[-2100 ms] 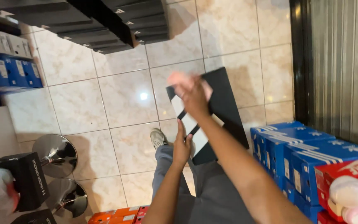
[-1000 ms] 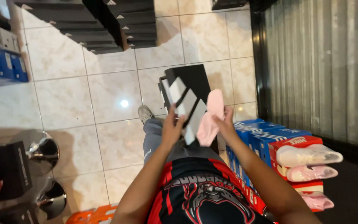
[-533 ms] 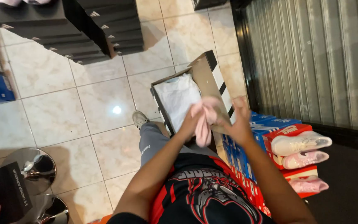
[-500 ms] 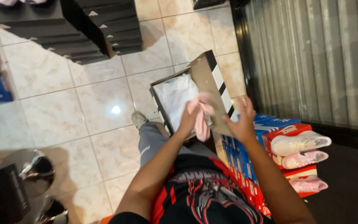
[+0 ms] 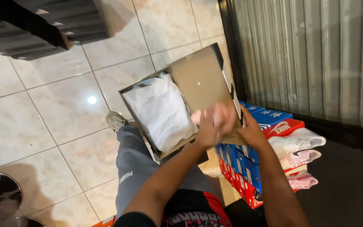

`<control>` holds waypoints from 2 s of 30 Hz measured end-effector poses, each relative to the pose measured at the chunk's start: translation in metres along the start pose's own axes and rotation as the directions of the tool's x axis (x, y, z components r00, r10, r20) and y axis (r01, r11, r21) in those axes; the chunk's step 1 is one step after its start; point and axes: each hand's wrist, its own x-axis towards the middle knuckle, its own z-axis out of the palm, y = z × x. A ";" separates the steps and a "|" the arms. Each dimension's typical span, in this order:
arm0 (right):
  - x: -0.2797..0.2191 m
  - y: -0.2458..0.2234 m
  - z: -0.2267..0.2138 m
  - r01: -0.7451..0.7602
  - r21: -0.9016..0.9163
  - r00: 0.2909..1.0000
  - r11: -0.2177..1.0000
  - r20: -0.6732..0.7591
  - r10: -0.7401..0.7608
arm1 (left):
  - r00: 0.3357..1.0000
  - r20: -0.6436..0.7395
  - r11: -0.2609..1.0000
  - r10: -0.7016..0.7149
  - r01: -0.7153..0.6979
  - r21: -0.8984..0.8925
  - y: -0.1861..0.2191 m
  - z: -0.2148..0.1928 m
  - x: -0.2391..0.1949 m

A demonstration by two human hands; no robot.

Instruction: Cleaning and organizing shoe boxes using a cloth in a storage area.

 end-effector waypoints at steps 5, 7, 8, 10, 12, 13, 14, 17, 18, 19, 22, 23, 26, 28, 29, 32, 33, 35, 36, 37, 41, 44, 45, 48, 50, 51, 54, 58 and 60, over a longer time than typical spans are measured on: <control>0.000 -0.026 0.000 -0.148 0.071 0.988 0.986 0.044 0.145 | 0.837 -0.486 0.949 -0.252 0.116 -0.294 -0.004 -0.022 0.022; -0.001 -0.037 0.002 -0.210 0.097 0.977 0.973 0.040 0.207 | 0.672 -0.389 0.704 -0.630 0.283 -0.652 -0.028 -0.034 0.067; -0.001 -0.045 0.002 -0.213 0.053 0.977 0.976 0.041 0.211 | 0.656 -0.541 0.834 -0.526 0.275 -0.478 -0.067 -0.022 0.086; -0.002 -0.054 0.008 -0.221 0.020 0.974 0.975 0.049 0.219 | 0.646 -0.659 0.922 -0.387 0.281 -0.266 -0.123 0.018 0.100; -0.003 -0.058 0.008 -0.218 -0.029 0.975 0.976 0.033 0.219 | 0.629 -0.586 0.855 -0.511 0.302 -0.422 -0.149 0.077 0.099; -0.002 -0.058 0.007 -0.214 -0.027 0.976 0.976 0.029 0.215 | 0.630 -0.588 0.857 -0.507 0.298 -0.420 -0.133 0.115 0.056; -0.002 -0.058 0.006 -0.199 -0.009 0.979 0.980 0.042 0.199 | 0.816 -0.407 0.728 -0.410 0.024 -0.685 -0.116 0.150 0.021; -0.002 -0.058 0.004 -0.172 0.010 0.983 0.985 0.075 0.170 | 0.897 -0.443 0.832 -0.015 -0.234 -0.503 -0.049 0.132 -0.022; 0.000 -0.058 0.004 -0.156 0.010 0.984 0.988 0.089 0.154 | 0.844 -0.481 0.967 0.237 -0.253 0.034 -0.027 0.105 -0.029; 0.000 -0.050 0.002 -0.157 0.012 0.984 0.988 0.090 0.155 | 0.845 -0.480 0.967 0.237 -0.252 0.035 -0.010 0.069 -0.004; -0.008 -0.038 0.003 -0.119 0.012 0.988 0.993 0.100 0.118 | 0.855 -0.423 0.894 -0.300 0.097 -0.437 0.017 -0.006 0.060; -0.006 -0.046 0.005 -0.128 0.039 0.987 0.991 0.098 0.124 | 0.822 -0.503 0.931 -0.269 0.088 -0.353 -0.003 -0.014 0.082; -0.006 -0.055 0.006 -0.141 0.036 0.987 0.989 0.086 0.137 | 0.771 -0.593 0.956 -0.234 0.072 -0.284 -0.001 -0.041 0.111; -0.007 -0.054 0.007 -0.141 0.012 0.987 0.990 0.085 0.140 | 0.754 -0.612 0.953 -0.241 0.065 -0.295 0.014 -0.042 0.090; -0.007 -0.052 0.005 -0.173 0.042 0.981 0.984 0.097 0.168 | 0.855 -0.432 0.883 -0.286 0.060 -0.465 0.020 -0.032 0.067; -0.015 -0.022 -0.005 -0.228 0.055 0.964 0.972 0.150 0.217 | 0.960 0.109 0.761 -0.257 0.270 -0.589 0.031 -0.034 0.012; -0.015 -0.007 -0.008 -0.250 0.039 0.953 0.968 0.186 0.239 | 0.872 0.441 0.747 -0.211 0.435 -0.503 0.030 -0.041 -0.003; -0.024 -0.042 0.010 -0.292 0.096 0.928 0.952 0.269 0.257 | 0.878 0.444 0.115 -0.180 0.467 -0.877 -0.027 -0.002 -0.056; -0.031 -0.059 0.018 -0.344 0.146 0.897 0.927 0.343 0.279 | 0.894 0.423 -0.587 -0.149 0.265 -0.765 -0.053 0.018 -0.085; -0.032 -0.063 0.038 -0.350 0.149 0.891 0.925 0.356 0.280 | 0.889 0.427 -0.587 -0.163 0.261 -0.766 -0.054 -0.050 -0.081; -0.034 -0.053 0.128 0.081 0.022 0.925 0.997 0.370 -0.083 | 0.653 -0.177 0.322 -0.737 0.108 -0.940 -0.132 -0.192 -0.170; -0.023 -0.031 0.194 0.167 -0.348 0.899 0.922 0.437 0.002 | 0.252 -0.227 0.315 -0.941 0.400 -0.861 -0.204 -0.242 -0.221; -0.017 -0.023 0.214 0.135 -0.504 0.854 0.853 0.495 0.158 | 0.217 -0.187 0.265 -0.958 0.419 -0.868 -0.222 -0.263 -0.220; -0.012 0.005 0.243 0.126 -0.629 0.835 0.767 0.485 0.261 | 0.538 -0.328 0.588 -0.777 0.805 -0.073 -0.195 -0.296 -0.152; -0.016 0.023 0.250 0.098 -0.558 0.867 0.824 0.454 0.204 | 0.635 -0.136 0.622 -0.761 0.773 0.129 -0.173 -0.304 -0.091; -0.019 0.033 0.249 0.080 -0.503 0.903 0.861 0.402 0.151 | 0.684 0.069 0.670 -0.726 0.683 0.291 -0.161 -0.303 -0.055; -0.032 0.037 0.244 0.049 -0.271 0.986 0.961 -0.143 -0.090 | 0.649 0.349 0.732 -0.676 0.538 0.418 -0.160 -0.297 -0.001; -0.039 0.062 0.247 -0.056 0.164 0.815 0.985 -0.562 0.140 | 0.559 0.370 0.644 -0.742 0.440 0.625 -0.243 -0.258 0.015; -0.030 0.025 0.239 -0.392 0.865 0.630 0.314 0.003 0.777 | 0.450 0.437 0.611 -0.779 0.390 0.688 -0.243 -0.269 0.032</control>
